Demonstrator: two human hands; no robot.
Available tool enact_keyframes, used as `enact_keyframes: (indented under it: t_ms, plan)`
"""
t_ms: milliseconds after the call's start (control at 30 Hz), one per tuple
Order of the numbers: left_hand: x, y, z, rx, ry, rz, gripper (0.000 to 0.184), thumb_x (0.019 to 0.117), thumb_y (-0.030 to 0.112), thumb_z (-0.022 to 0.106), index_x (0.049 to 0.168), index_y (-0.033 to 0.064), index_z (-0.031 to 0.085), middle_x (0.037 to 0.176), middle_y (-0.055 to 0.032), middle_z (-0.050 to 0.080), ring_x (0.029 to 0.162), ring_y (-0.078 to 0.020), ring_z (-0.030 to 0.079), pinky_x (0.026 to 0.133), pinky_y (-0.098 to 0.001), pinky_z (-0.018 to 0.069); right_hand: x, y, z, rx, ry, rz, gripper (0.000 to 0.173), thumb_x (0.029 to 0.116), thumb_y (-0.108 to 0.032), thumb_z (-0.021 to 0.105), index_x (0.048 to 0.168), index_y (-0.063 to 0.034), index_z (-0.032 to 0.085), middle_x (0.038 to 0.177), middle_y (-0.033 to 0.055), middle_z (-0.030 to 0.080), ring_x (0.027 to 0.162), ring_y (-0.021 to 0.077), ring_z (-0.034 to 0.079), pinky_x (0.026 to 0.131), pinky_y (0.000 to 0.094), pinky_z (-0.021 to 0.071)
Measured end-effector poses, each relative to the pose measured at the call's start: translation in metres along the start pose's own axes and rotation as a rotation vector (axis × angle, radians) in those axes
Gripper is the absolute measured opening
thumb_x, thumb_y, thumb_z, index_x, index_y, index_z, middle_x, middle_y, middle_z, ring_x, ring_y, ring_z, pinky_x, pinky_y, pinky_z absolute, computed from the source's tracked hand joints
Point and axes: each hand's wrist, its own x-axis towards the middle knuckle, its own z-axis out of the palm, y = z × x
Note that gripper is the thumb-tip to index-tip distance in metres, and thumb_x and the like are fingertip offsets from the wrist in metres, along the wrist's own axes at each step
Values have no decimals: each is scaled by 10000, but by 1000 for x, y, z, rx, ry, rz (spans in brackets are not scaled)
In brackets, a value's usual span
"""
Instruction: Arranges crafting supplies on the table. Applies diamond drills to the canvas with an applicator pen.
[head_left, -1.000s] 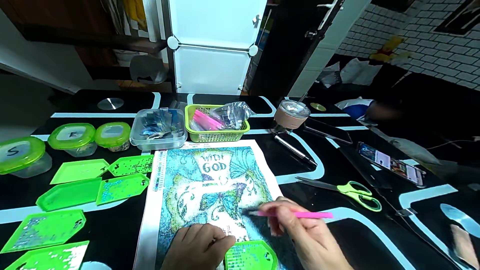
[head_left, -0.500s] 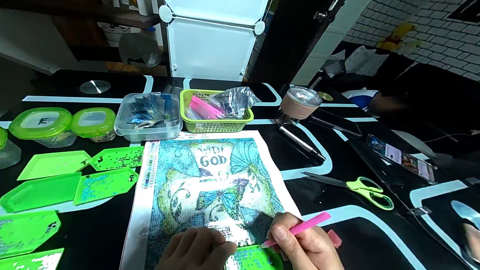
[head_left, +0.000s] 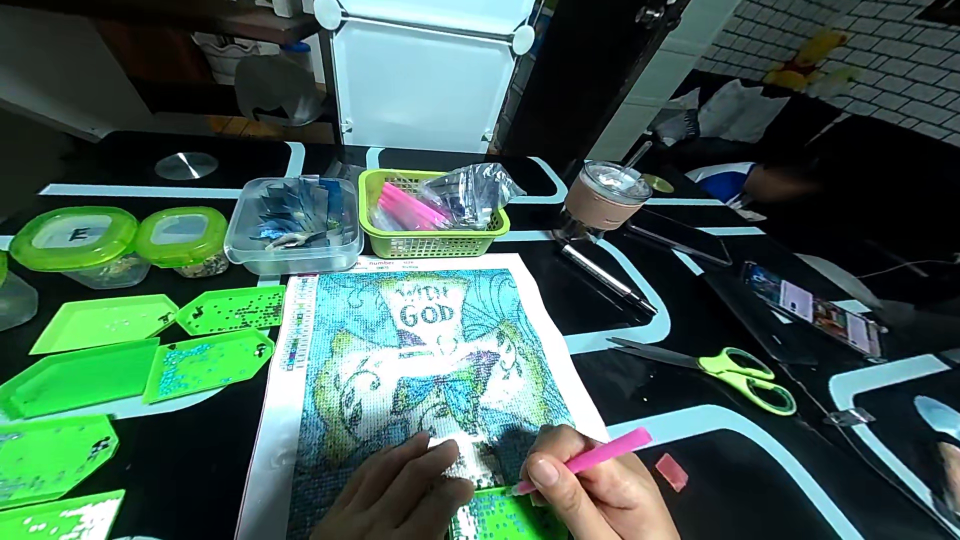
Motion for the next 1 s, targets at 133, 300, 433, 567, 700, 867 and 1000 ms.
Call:
enact_keyframes:
  t_ms: [133,300,433,567,700,867,1000]
  plan:
    - [0,1,-1,-1,-9,-5,407,930,337,739,1227,59,721,1395,-155,648,1356,-392,552,1136,-540,411,0,0,1,-13,-16,-6,292,1100,-251,496,946,-20,586,754,66,597,687,27,600,650,151,504]
    - [1,1,-1,14,-17,-3,411,936,353,727,1233,70,717,1402,-147,644,1361,-389,549,1138,-552,404,0,0,2,-29,-20,-13,291,1101,-251,493,945,-22,584,759,66,596,688,27,604,648,145,504]
    - [1,0,-1,16,-17,-1,412,932,361,732,1230,76,719,1404,-145,643,1360,-385,551,1137,-559,402,0,0,1,-44,-26,-13,296,1103,-251,488,942,-21,583,758,74,596,695,40,606,654,159,507]
    - [1,0,-1,16,-16,-4,408,931,361,732,1225,79,720,1403,-140,645,1362,-387,549,1138,-564,397,0,0,1,-14,-9,-12,289,1103,-247,488,943,-28,586,756,58,597,685,22,601,648,147,502]
    - [1,0,-1,19,-18,1,409,935,362,727,1231,80,718,1408,-141,641,1364,-385,547,1142,-563,393,0,2,2,-24,-22,-28,289,1103,-244,490,940,-24,582,753,66,594,690,30,603,653,150,504]
    - [0,-1,-1,19,-14,3,419,933,375,728,1236,85,717,1407,-139,643,1358,-383,552,1136,-566,397,1,1,1,91,14,51,283,1109,-252,474,950,-52,595,755,3,614,669,-32,589,617,117,491]
    - [0,0,-1,28,-21,8,411,930,374,731,1230,93,723,1410,-143,640,1364,-389,546,1142,-582,377,7,2,-1,254,164,210,269,1101,-294,481,923,-159,631,778,-105,664,635,-72,595,554,88,485]
